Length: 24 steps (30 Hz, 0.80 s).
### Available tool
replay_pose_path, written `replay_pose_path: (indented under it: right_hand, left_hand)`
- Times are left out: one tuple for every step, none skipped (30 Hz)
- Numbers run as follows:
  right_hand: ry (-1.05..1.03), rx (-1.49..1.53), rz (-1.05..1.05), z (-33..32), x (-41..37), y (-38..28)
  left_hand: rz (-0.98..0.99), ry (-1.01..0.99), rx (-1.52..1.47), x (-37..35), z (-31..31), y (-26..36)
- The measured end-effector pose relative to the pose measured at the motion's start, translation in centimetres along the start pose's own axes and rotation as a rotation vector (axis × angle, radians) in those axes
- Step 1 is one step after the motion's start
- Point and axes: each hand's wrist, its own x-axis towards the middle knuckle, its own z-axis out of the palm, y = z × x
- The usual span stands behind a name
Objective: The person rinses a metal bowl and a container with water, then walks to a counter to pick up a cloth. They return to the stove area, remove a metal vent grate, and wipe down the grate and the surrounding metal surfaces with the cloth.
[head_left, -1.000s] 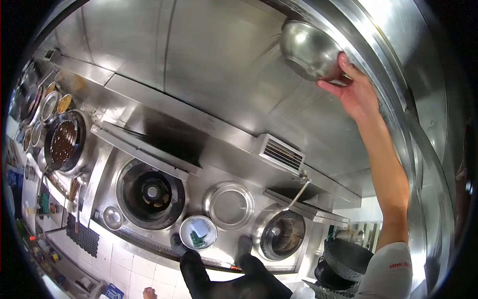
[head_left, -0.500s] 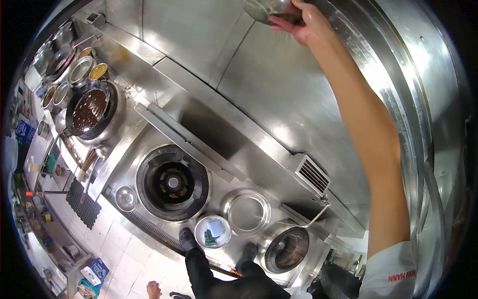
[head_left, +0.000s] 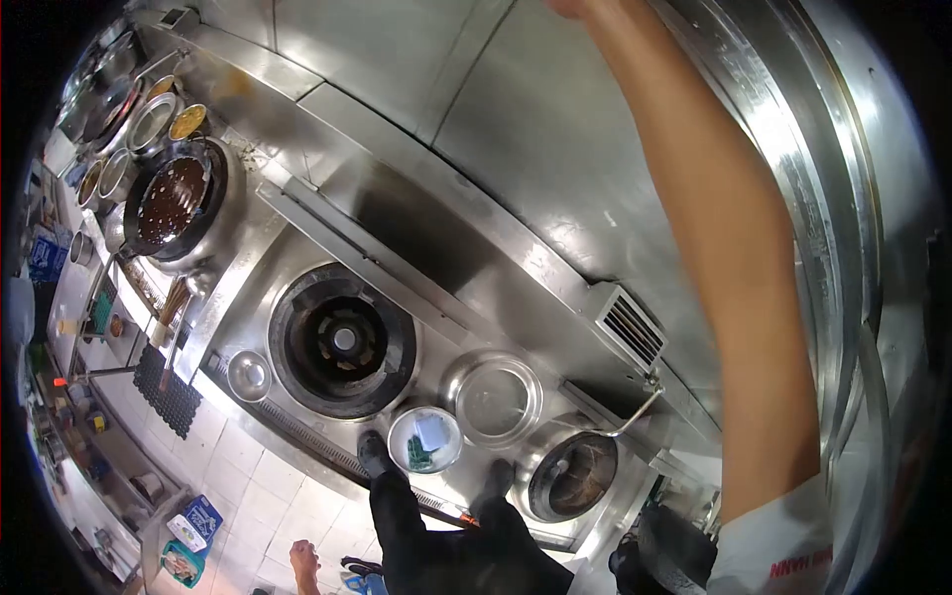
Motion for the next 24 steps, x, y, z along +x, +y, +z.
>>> replay_pose_path:
  right_hand:
    - [0.049, 0.018, -0.011, -1.3, -2.6, -0.4]
    - [0.099, 0.037, -0.024, -2.5, -5.6, -0.8]
    - [0.152, 0.058, -0.037, -4.0, -8.6, -1.1]
    - [0.207, 0.079, -0.051, -5.6, -11.5, -1.5]
    - [0.266, 0.100, -0.066, -7.5, -14.2, -2.0]
    - [0.328, 0.119, -0.084, -9.6, -16.6, -2.7]
    - [0.339, 0.091, -0.066, -12.5, -18.7, -3.3]
    - [0.352, 0.064, -0.046, -16.0, -20.8, -3.8]
    - [0.365, 0.038, -0.026, -19.5, -23.2, -4.2]
    - [0.365, -0.002, -0.038, -22.6, -26.1, -4.7]
    - [0.365, -0.043, -0.048, -25.8, -29.2, -5.1]
    - [0.352, -0.058, -0.024, -29.5, -32.4, -5.8]
    - [0.340, -0.073, 0.002, -33.0, -35.7, -6.5]
    - [0.421, -0.092, 0.009, -35.3, -39.1, -7.1]
    - [0.498, -0.110, 0.015, -37.3, -42.4, -7.7]
    - [0.512, -0.140, 0.030, -39.6, -45.7, -8.2]
    - [0.526, -0.171, 0.046, -42.3, -48.9, -8.8]
    - [0.575, -0.211, 0.066, -45.5, -52.0, -9.4]
    - [0.626, -0.250, 0.088, -48.8, -55.1, -9.9]
    - [0.648, -0.280, 0.107, -52.1, -57.8, -10.4]
    - [0.673, -0.316, 0.128, -55.2, -60.6, -11.2]
    - [0.699, -0.355, 0.153, -57.5, -63.3, -12.4]
    - [0.779, -0.385, 0.172, -59.0, -65.5, -13.5]
    - [0.855, -0.411, 0.189, -60.2, -67.4, -14.4]
  left_hand:
    - [-0.002, -0.004, 0.013, -0.3, 0.3, 0.7]
    - [-0.003, -0.007, 0.027, -0.4, 0.6, 1.1]
    - [-0.002, -0.009, 0.044, -0.5, 0.7, 1.5]
    - [0.007, -0.024, 0.061, -0.6, 0.9, 2.0]
    - [0.018, -0.040, 0.081, -0.7, 1.2, 2.6]
    - [0.029, -0.059, 0.103, -0.7, 1.6, 3.2]
    - [0.057, -0.068, 0.126, -0.6, 2.0, 3.8]
    - [0.083, -0.077, 0.150, -0.6, 2.3, 4.5]
    - [0.108, -0.086, 0.174, -0.6, 2.6, 5.0]
    - [0.130, -0.075, 0.173, -0.6, 2.9, 5.6]
    - [0.150, -0.066, 0.172, -0.7, 3.5, 6.3]
    - [0.170, -0.058, 0.170, -0.9, 4.1, 6.9]
    - [0.183, -0.066, 0.196, -1.1, 4.6, 7.4]
    - [0.195, -0.073, 0.218, -1.1, 5.0, 8.0]
    - [0.209, -0.078, 0.236, -1.0, 5.5, 8.4]
    - [0.217, -0.087, 0.265, -0.9, 6.0, 8.8]
    - [0.225, -0.095, 0.293, -1.0, 6.6, 9.2]
    - [0.231, -0.103, 0.321, -1.1, 7.2, 9.5]
    - [0.221, -0.118, 0.318, -1.4, 8.0, 9.9]
    - [0.228, -0.123, 0.329, -1.6, 8.7, 10.5]
    - [0.232, -0.135, 0.342, -1.8, 9.6, 10.9]
    - [0.233, -0.151, 0.355, -2.2, 10.6, 11.1]
    - [0.242, -0.135, 0.383, -2.2, 11.4, 11.2]
    - [0.251, -0.148, 0.403, -2.1, 12.0, 11.2]
